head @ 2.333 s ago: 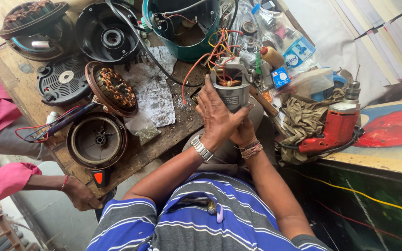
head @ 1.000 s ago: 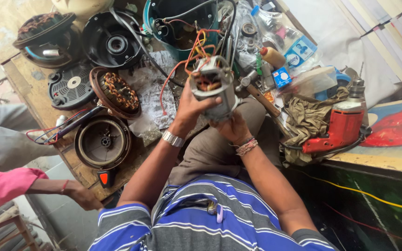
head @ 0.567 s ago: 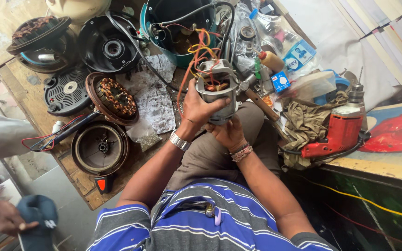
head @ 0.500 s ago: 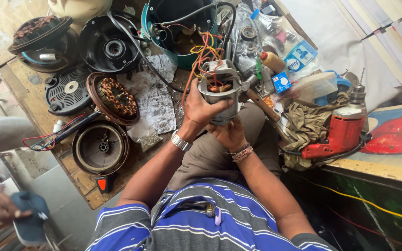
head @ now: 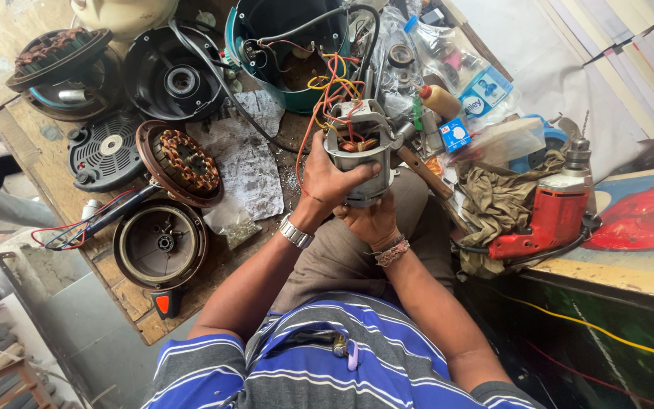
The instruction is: The person holds a small electric motor and repeatedly taps its casing and shaft with a hammer. The person rotates the motor to access different sides and continues striking it while seated on the floor.
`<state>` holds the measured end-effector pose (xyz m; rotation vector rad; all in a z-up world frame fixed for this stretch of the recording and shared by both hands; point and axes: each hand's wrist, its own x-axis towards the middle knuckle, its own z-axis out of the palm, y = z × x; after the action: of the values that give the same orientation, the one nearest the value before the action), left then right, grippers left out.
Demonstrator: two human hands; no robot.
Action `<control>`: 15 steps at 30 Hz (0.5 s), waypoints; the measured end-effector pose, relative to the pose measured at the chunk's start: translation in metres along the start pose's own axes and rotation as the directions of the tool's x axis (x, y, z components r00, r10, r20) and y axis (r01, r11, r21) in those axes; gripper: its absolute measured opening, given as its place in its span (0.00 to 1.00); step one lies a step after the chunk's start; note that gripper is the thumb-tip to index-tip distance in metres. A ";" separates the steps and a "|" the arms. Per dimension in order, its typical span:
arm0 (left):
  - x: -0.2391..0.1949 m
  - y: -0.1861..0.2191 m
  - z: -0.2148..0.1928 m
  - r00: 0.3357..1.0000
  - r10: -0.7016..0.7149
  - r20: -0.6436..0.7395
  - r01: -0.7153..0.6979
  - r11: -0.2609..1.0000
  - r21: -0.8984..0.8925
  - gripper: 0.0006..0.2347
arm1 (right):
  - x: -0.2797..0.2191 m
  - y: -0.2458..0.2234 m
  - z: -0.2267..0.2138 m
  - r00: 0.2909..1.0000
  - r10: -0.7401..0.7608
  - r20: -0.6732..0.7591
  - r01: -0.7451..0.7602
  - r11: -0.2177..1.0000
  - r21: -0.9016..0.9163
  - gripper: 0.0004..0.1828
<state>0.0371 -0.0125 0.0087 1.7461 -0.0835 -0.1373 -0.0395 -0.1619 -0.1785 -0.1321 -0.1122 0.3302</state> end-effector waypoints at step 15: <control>-0.015 -0.027 -0.010 0.999 0.008 0.046 0.017 0.851 -0.525 0.34 | 0.009 0.004 0.041 0.978 -0.007 -0.206 -0.036 0.978 -0.205 0.37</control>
<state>0.0235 0.0035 -0.0151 1.1912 -0.0681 -0.1857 -0.0372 -0.1507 -0.1374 -0.3735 0.0605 0.3173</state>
